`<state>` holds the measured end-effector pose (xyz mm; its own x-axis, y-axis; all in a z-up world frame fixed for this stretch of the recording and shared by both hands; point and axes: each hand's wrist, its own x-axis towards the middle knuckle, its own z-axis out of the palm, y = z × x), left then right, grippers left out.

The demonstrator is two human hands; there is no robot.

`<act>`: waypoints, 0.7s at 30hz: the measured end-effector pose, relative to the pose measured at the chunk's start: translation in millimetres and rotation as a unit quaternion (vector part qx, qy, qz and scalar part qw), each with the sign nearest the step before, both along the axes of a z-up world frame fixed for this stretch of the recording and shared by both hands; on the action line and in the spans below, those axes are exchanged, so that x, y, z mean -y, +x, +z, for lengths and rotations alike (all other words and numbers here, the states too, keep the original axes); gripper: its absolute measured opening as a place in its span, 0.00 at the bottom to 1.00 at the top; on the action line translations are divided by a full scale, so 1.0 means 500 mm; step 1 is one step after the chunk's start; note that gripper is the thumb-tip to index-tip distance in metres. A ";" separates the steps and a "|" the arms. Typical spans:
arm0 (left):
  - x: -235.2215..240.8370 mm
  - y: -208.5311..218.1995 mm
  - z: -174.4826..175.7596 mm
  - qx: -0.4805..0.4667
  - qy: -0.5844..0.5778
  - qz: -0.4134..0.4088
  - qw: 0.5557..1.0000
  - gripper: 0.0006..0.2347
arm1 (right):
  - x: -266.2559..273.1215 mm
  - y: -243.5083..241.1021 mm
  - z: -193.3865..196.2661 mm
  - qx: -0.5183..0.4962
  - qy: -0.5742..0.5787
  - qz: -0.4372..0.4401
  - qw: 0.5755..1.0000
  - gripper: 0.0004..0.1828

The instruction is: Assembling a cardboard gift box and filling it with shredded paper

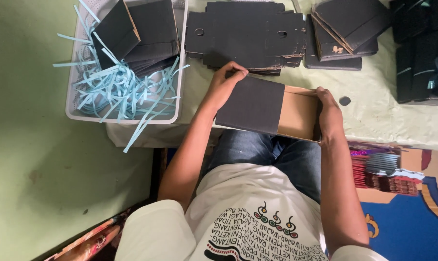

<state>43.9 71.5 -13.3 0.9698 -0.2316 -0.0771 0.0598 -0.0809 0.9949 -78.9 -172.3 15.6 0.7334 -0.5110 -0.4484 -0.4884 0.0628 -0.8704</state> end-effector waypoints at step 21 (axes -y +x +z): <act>-0.090 0.019 0.119 -0.072 -0.174 0.027 0.982 0.28 | -0.061 0.054 0.015 0.143 0.304 -0.219 0.916 0.27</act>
<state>53.3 116.4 46.2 0.9663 -0.2163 -0.1393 0.1962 0.2696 0.9428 -51.7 -142.0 23.0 0.6493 -0.5032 -0.5702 -0.0583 0.7146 -0.6971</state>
